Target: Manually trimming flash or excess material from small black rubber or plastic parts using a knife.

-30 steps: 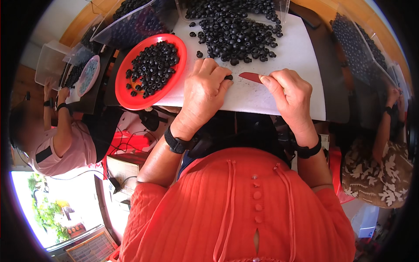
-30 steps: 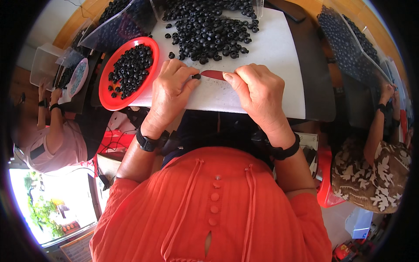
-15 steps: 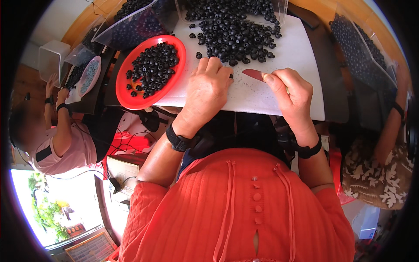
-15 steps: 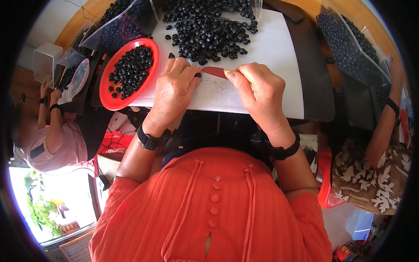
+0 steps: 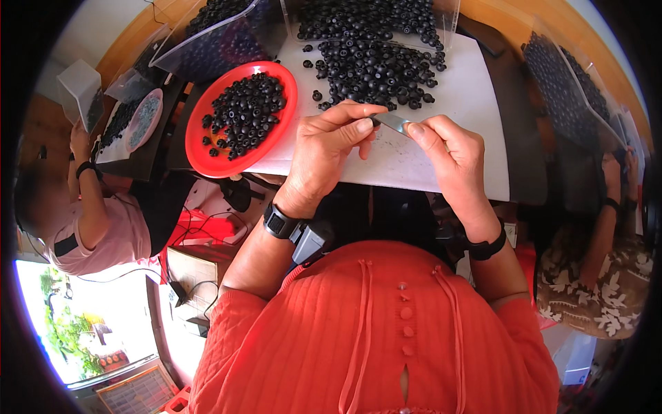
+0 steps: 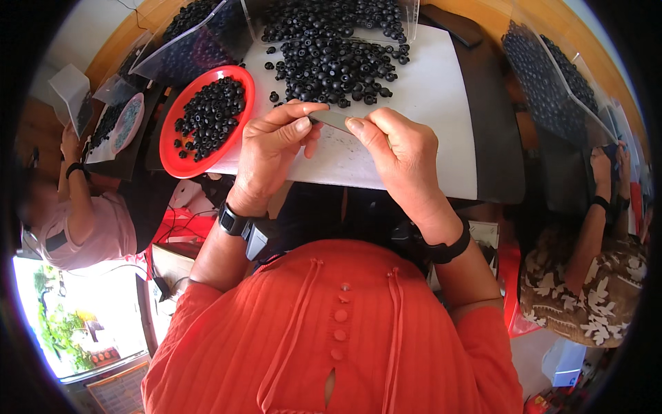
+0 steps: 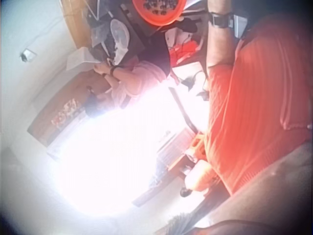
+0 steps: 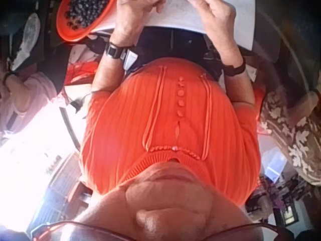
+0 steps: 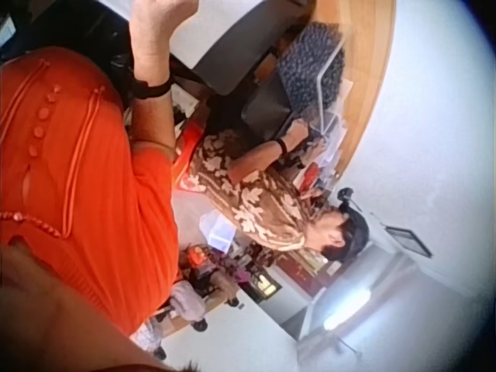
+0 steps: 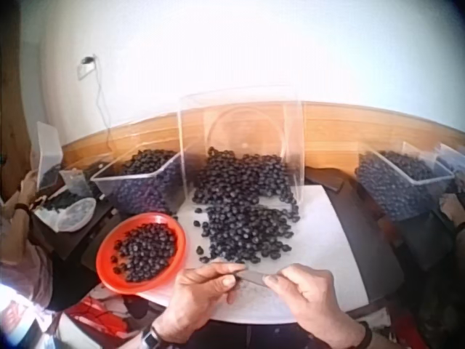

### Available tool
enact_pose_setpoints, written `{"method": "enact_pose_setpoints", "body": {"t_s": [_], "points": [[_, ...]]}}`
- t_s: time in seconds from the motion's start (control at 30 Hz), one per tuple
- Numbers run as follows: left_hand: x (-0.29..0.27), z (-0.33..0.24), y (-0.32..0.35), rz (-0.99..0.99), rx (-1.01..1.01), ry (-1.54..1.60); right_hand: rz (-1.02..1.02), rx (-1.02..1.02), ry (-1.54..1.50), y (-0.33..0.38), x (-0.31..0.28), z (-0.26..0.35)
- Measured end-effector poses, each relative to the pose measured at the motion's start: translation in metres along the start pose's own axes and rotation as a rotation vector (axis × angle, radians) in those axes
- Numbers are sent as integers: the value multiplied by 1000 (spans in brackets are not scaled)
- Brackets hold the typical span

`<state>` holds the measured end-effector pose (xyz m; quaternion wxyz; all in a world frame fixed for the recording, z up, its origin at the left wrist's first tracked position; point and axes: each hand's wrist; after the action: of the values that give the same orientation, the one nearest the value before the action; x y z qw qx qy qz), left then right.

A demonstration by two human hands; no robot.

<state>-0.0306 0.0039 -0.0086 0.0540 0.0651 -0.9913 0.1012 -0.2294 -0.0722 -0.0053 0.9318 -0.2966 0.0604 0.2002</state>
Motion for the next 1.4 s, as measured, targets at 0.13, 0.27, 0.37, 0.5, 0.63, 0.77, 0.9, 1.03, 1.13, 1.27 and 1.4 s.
{"method": "enact_pose_setpoints", "body": {"t_s": [0.13, 0.27, 0.37, 0.5, 0.63, 0.77, 0.9, 1.03, 1.13, 1.27, 1.4], "points": [[-3, 4, -1, -6, 6, 96, -15, -28, 0, -2, 6, -2], [-7, 10, 2, 47, 57, 133, -17, -21, -16, -3, 9, -6], [-7, 11, 3, 30, 14, 178, -12, -31, 13, -5, 8, -6], [-9, 8, 0, 32, -37, 215, -55, -24, -4, -10, 7, -8], [-8, 10, 1, 29, -35, 234, -41, -24, -34, -11, 8, -9], [-9, 12, 1, 3, -36, 256, -19, -65, 21, -9, 10, -9], [-9, 10, 1, 11, -44, 237, -13, -62, 36, -9, 11, -10], [-4, 4, 1, 7, -61, 215, -37, -77, 52, -8, 11, -9], [-3, 4, 3, 1, -67, 211, -49, -120, 81, -8, 12, -11], [-2, 5, 3, -4, -67, 247, -70, -171, 88, -7, 13, -12], [-1, 3, 3, 6, -82, 256, -57, -153, 90, -7, 11, -11]]}}
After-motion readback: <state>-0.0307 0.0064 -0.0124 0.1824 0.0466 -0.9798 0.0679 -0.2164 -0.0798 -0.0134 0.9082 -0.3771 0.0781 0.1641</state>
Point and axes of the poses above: each hand's wrist, its own y-axis away from the middle knuckle, its own x-axis out of the palm, z = x × y, and after that the axes turned 11 degrees about -y, right-handed
